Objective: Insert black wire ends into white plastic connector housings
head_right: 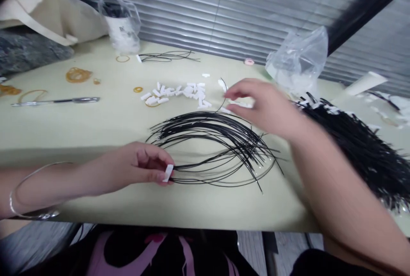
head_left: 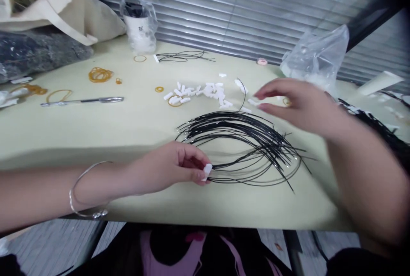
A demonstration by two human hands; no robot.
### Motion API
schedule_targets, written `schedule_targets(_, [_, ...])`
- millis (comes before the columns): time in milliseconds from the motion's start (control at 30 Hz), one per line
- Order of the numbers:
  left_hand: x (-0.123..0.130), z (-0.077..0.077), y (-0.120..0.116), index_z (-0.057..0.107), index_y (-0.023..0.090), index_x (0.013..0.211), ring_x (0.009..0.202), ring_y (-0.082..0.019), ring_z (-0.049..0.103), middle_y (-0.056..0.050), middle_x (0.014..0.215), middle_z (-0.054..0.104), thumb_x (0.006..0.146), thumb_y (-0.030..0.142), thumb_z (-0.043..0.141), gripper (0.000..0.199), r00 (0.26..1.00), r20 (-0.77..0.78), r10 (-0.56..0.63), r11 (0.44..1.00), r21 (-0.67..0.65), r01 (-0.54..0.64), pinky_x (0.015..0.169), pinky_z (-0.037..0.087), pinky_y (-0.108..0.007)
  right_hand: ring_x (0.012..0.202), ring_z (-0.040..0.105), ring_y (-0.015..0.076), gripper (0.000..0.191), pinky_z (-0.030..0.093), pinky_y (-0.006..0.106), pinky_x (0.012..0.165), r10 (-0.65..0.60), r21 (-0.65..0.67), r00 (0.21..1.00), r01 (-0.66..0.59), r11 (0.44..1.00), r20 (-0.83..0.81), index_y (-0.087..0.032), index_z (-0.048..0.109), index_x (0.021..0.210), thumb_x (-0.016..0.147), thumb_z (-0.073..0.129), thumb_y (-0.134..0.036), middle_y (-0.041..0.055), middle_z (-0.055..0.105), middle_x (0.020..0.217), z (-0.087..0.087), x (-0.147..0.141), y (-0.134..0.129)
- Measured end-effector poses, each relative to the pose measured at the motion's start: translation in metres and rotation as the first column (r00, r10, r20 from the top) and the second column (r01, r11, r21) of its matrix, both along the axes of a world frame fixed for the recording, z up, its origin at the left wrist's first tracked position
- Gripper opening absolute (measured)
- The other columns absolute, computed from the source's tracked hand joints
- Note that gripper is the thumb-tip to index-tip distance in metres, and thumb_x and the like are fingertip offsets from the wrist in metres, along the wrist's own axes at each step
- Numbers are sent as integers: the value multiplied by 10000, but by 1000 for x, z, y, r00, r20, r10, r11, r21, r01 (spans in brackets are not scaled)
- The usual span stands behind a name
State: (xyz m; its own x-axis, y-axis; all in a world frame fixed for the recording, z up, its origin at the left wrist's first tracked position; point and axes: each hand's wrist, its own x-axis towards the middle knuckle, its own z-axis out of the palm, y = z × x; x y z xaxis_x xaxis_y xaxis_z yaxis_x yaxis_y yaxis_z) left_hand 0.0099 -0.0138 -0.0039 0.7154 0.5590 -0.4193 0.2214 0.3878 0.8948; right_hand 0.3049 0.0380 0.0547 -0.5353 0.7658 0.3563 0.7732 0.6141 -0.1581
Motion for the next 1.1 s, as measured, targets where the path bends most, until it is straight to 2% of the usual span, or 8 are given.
schedule_targets(67, [0,2,1,591,169,893,817,-102,625,-1,850,665,756,263,642,174,1000,-12,7,1000,-15,-7,804,460,-235,922,578,185,206,467,331,826,94,-67,992,-89,994,80,-173,620,990,829,539,-274,91,625,988,-27,-26,12])
schedule_targets(167, [-1,4,1,584,175,905,778,-85,613,9,831,658,743,285,660,210,999,-32,25,1000,-2,-25,758,459,-210,894,565,169,139,465,321,815,164,-79,984,-159,984,62,-179,607,917,857,484,-201,61,623,925,-61,-44,24])
schedule_targets(267, [-1,3,1,582,163,846,630,-56,577,31,709,643,706,281,699,217,999,-13,43,999,-13,-43,646,455,-178,856,563,173,131,462,323,789,156,-41,986,-154,987,52,-166,588,833,862,461,-179,62,620,879,-72,-41,26])
schedule_targets(400, [0,2,2,598,137,813,627,-75,620,8,692,665,737,217,672,133,986,67,152,980,-139,-141,661,495,-199,903,550,185,119,439,338,824,156,47,987,-157,986,37,-158,568,887,864,452,-174,79,615,960,-61,-42,13])
schedule_targets(533, [1,2,4,625,125,832,723,-107,661,-20,788,690,735,147,675,111,958,145,246,937,-290,-196,689,524,-196,713,509,151,60,429,285,646,206,142,978,-206,968,15,-138,550,807,811,490,-138,55,564,740,-42,-61,-24])
schedule_targets(700, [0,3,5,630,120,856,740,-101,661,-45,817,695,765,135,648,93,953,173,251,933,-304,-190,653,533,-158,569,402,107,110,332,256,505,250,77,967,-253,964,38,-144,589,795,828,484,-148,7,476,630,-29,-80,-63])
schedule_targets(933, [-2,2,9,631,107,841,773,-134,672,-57,805,692,783,115,620,59,950,201,239,923,-352,-158,626,542,-158,655,463,109,42,390,256,598,283,113,957,-275,955,-69,-143,590,819,806,558,-120,25,553,711,-27,-78,-69])
schedule_targets(1100, [0,1,6,630,127,833,735,-119,664,-25,754,687,765,104,637,72,934,200,295,911,-354,-212,621,538,-182,631,469,120,49,395,289,598,327,97,945,-326,940,2,-144,584,828,809,551,-113,14,542,666,-27,-83,-84])
